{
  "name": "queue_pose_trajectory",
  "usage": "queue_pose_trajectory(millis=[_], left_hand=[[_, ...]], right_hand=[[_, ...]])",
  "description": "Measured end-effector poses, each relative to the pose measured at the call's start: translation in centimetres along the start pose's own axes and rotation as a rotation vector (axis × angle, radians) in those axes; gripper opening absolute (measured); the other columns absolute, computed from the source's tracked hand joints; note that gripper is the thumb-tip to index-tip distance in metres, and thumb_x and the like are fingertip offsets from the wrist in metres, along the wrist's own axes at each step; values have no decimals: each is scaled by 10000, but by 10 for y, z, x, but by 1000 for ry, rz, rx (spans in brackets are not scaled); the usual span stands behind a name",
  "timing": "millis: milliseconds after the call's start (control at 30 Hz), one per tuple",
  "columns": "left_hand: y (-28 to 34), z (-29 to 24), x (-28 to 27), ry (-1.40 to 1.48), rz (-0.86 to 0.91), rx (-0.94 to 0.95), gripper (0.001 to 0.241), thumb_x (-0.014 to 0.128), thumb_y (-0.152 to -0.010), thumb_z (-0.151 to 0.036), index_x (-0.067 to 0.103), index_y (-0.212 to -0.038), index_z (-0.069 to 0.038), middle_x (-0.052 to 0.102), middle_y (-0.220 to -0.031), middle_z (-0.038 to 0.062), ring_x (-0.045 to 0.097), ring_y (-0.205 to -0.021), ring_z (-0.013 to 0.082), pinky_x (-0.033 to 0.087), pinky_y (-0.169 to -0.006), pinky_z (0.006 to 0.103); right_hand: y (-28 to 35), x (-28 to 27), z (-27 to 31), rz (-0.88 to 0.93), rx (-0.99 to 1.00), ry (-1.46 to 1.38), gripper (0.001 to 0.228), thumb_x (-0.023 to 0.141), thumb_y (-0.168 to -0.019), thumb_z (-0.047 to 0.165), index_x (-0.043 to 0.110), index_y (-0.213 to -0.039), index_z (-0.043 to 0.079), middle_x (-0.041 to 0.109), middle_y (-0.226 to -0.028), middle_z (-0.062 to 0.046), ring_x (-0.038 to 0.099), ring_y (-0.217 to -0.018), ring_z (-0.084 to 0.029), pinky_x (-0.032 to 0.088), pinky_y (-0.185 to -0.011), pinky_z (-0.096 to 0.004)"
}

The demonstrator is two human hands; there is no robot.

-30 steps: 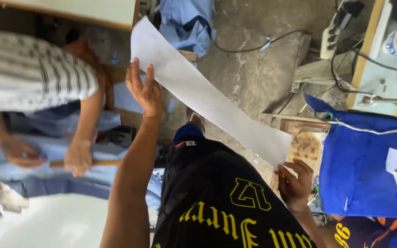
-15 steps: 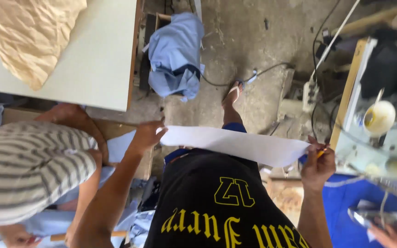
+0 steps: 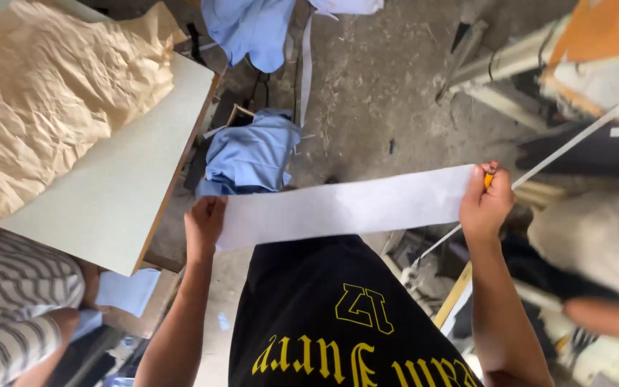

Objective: A person marks a small paper label with a pencil and then cuts it out using scissors at a sewing workstation.

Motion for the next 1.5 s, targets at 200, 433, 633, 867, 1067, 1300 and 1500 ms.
queue_pose_trajectory(millis=[200, 433, 633, 867, 1067, 1300, 1500], left_hand=[[-76, -46, 9, 70, -246, -28, 216, 736, -1046, -249, 761, -945, -59, 667, -677, 137, 632, -617, 276, 476, -595, 456], [-145, -110, 39, 56, -298, -10, 225, 695, -1032, -239, 723, -979, -22, 706, -771, 240, 703, -783, 487, 506, -670, 572], [-167, -129, 30, -32, -432, -172, 236, 717, -1017, -337, 748, -968, -108, 733, -725, 126, 734, -725, 408, 560, -650, 499], [-90, -98, 91, -98, -651, -441, 321, 733, -992, -425, 748, -905, -117, 726, -682, 145, 736, -721, 427, 564, -618, 534], [2, -104, 132, 140, -797, -662, 309, 654, -1061, -408, 734, -1000, -116, 739, -759, 185, 735, -774, 433, 565, -663, 532], [-20, -94, 91, 123, -922, -733, 284, 637, -1085, -344, 734, -975, -100, 717, -712, 199, 724, -724, 444, 556, -629, 535], [-98, -76, 37, -96, -904, -822, 342, 610, -1072, -508, 744, -966, -212, 733, -690, 119, 748, -721, 413, 580, -657, 542]], right_hand=[[-149, 95, 0, 57, -34, -170, 113, 704, -1179, 70, 716, -1096, -7, 685, -842, -198, 697, -780, -451, 548, -742, -420], [-266, 196, -35, 104, -150, -140, 68, 714, -1140, -8, 686, -1114, -64, 690, -914, -303, 687, -882, -548, 565, -779, -512], [-367, 303, -37, 229, -309, -218, 78, 725, -1153, -12, 693, -1108, -67, 648, -915, -296, 664, -870, -534, 549, -793, -508], [-456, 452, 54, 409, -605, -486, 119, 689, -1150, -52, 665, -1048, -108, 621, -880, -305, 641, -863, -553, 539, -779, -499], [-452, 525, 164, 580, -678, -630, 89, 744, -1137, 57, 715, -1074, 3, 693, -881, -205, 706, -847, -456, 558, -747, -430], [-441, 566, 254, 643, -765, -641, 135, 727, -1129, 35, 685, -1019, -32, 667, -823, -247, 689, -817, -503, 543, -687, -471], [-472, 577, 334, 576, -896, -699, 80, 724, -1131, -28, 686, -1068, -62, 647, -855, -297, 674, -854, -557, 539, -705, -533]])
Point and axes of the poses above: each hand's wrist, its own y-axis away from the middle knuckle, its own x-axis out of the palm, z = x × y, the point moved 10 cm from there along -y, towards the middle knuckle
